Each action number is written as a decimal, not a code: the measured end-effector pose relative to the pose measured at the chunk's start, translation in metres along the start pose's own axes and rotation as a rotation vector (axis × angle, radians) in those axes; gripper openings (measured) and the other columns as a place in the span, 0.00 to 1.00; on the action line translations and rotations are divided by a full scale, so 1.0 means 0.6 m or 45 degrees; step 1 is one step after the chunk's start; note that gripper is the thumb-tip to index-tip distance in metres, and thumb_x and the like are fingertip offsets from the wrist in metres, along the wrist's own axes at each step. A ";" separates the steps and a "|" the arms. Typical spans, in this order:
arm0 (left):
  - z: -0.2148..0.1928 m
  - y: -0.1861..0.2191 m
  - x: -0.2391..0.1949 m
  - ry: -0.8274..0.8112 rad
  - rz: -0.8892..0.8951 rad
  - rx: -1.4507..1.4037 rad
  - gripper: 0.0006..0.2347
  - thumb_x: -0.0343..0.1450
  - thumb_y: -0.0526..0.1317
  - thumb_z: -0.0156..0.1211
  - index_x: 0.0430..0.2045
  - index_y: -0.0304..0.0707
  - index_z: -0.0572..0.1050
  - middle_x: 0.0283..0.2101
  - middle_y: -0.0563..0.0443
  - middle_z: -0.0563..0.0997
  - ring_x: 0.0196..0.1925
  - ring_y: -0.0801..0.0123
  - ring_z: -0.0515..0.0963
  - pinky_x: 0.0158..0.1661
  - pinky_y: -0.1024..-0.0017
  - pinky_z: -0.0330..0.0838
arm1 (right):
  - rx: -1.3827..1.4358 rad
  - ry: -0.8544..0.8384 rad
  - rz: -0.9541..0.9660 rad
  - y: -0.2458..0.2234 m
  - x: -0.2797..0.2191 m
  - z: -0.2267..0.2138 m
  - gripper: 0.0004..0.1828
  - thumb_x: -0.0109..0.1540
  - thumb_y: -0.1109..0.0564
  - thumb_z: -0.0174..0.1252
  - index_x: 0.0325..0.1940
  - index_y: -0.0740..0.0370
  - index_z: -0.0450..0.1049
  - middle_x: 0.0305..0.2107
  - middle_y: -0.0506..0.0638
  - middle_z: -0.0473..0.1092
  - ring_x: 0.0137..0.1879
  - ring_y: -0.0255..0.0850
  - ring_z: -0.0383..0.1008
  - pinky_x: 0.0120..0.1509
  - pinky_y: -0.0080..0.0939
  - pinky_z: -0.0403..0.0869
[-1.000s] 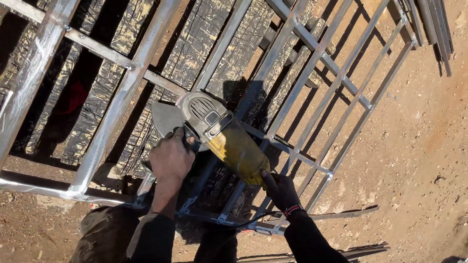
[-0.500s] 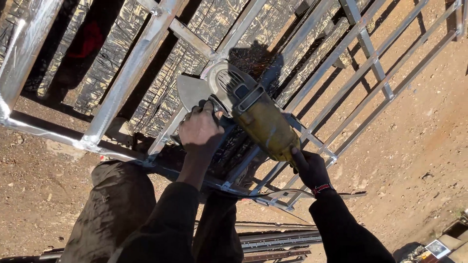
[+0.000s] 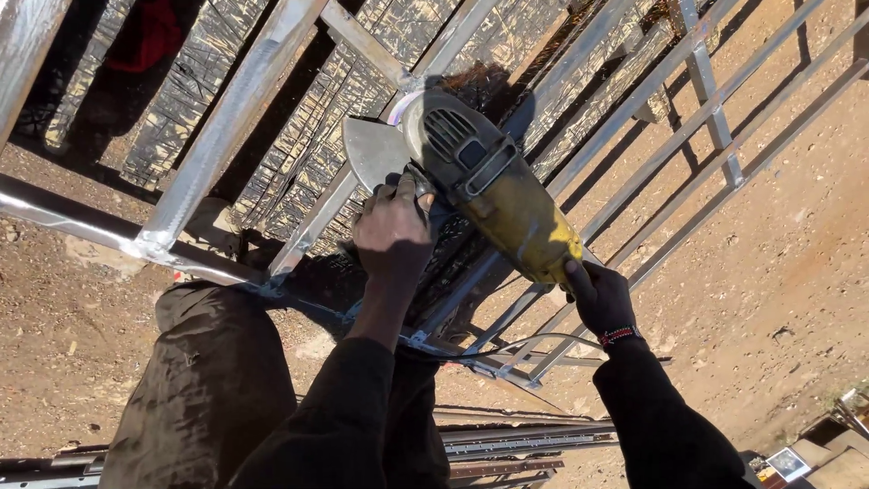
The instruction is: Smoothing weld joints on a metal gate frame using a handheld angle grinder.
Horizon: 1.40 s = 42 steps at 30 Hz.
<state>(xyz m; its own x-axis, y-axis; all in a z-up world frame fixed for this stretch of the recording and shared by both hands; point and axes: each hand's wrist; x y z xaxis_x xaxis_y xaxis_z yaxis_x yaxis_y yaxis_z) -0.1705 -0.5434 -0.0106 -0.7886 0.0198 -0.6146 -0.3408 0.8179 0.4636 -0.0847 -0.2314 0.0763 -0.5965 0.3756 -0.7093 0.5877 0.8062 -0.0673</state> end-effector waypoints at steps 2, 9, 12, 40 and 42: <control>0.050 -0.005 0.005 0.024 -0.017 0.038 0.12 0.72 0.40 0.65 0.49 0.42 0.78 0.43 0.42 0.85 0.43 0.57 0.86 0.42 0.58 0.82 | 0.013 0.009 -0.011 0.003 0.002 0.002 0.35 0.67 0.27 0.50 0.28 0.60 0.79 0.16 0.57 0.74 0.36 0.55 0.78 0.49 0.56 0.73; 0.081 -0.017 0.007 0.040 0.027 0.026 0.16 0.68 0.42 0.70 0.48 0.41 0.79 0.46 0.40 0.85 0.45 0.56 0.86 0.42 0.58 0.81 | -0.008 0.062 -0.085 0.020 0.016 0.023 0.32 0.69 0.32 0.51 0.30 0.61 0.79 0.18 0.60 0.75 0.39 0.60 0.79 0.50 0.59 0.74; 0.047 -0.008 0.015 0.011 0.033 -0.013 0.16 0.64 0.38 0.72 0.46 0.40 0.81 0.46 0.36 0.85 0.43 0.53 0.86 0.42 0.51 0.81 | 0.078 0.075 -0.081 0.043 0.025 0.039 0.32 0.69 0.31 0.52 0.26 0.58 0.78 0.15 0.56 0.73 0.34 0.54 0.78 0.48 0.53 0.74; 0.034 -0.005 0.026 -0.155 -0.178 -0.110 0.10 0.76 0.41 0.54 0.45 0.41 0.80 0.42 0.39 0.84 0.46 0.50 0.84 0.50 0.46 0.75 | 0.162 0.065 0.014 -0.015 0.015 -0.003 0.32 0.70 0.37 0.50 0.23 0.63 0.75 0.12 0.60 0.68 0.27 0.50 0.75 0.40 0.51 0.72; 0.031 -0.009 0.033 -0.153 -0.173 -0.090 0.10 0.77 0.38 0.53 0.46 0.41 0.81 0.42 0.40 0.85 0.46 0.53 0.84 0.52 0.49 0.75 | 0.138 -0.014 -0.033 0.004 0.026 -0.008 0.32 0.70 0.36 0.51 0.23 0.63 0.75 0.12 0.59 0.68 0.27 0.51 0.74 0.40 0.51 0.72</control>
<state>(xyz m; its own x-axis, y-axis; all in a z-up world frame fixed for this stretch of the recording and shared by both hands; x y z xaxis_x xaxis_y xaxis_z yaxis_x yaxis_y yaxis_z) -0.1745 -0.5369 -0.0371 -0.6672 -0.0160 -0.7447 -0.4786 0.7752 0.4122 -0.0953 -0.2210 0.0684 -0.6065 0.3501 -0.7139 0.6285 0.7611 -0.1607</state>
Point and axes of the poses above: each hand's wrist, its own x-axis towards the middle knuckle, its own z-axis out of the palm, y = z × x
